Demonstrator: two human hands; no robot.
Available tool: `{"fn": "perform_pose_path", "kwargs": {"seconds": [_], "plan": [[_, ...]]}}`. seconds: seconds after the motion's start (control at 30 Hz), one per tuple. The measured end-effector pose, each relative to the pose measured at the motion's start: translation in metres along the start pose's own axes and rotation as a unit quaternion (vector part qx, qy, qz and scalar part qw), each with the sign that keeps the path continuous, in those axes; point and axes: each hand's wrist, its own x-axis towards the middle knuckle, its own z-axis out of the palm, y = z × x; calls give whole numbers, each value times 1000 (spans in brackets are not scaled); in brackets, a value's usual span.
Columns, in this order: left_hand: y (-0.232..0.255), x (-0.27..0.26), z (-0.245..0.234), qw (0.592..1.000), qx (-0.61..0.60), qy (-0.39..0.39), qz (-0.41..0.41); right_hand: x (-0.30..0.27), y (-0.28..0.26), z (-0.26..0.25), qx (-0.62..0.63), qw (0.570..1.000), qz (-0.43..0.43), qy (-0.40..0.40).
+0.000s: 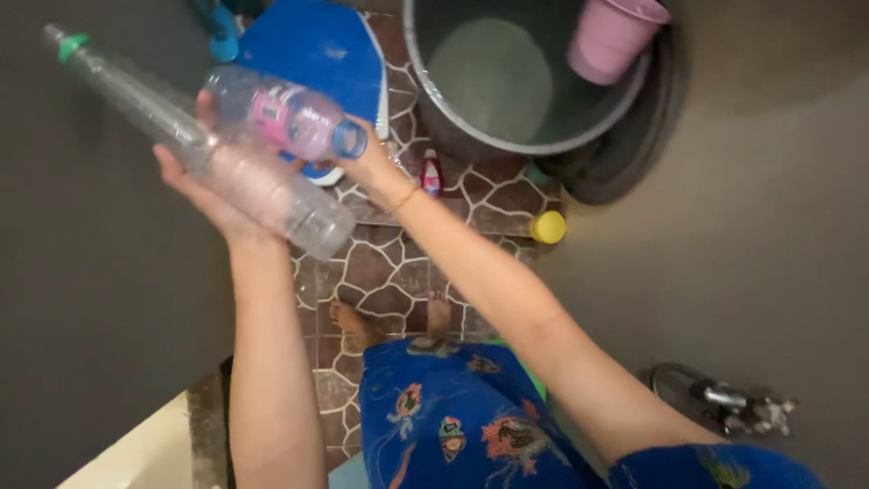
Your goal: The person collects empty plastic bottles and caps from the bathroom floor, places them into a plastic bag, and then organizes toiletries on a wall-mounted corner shelf.
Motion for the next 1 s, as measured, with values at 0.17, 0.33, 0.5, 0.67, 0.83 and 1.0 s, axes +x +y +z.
{"fn": "perform_pose_path", "kwargs": {"seconds": [0.17,0.33,0.5,0.67,0.83,1.0], "plan": [[-16,-16,19,1000,18,-12,21,-18,18,-10,-89,995,26,31],[-37,-14,31,999,4,-40,-6,-38,-20,-16,-259,959,-20,114],[-81,-8,48,998,46,5,-42,-53,-36,-52,-331,911,-204,141],[-127,-6,64,996,-5,10,-84,-76,-32,-106,-223,968,9,115],[-172,-11,61,991,-52,-13,-119,-118,-59,-158,-69,989,-27,129],[-216,-25,15,988,-50,21,-146,-183,-11,-244,-13,968,142,206]]}}
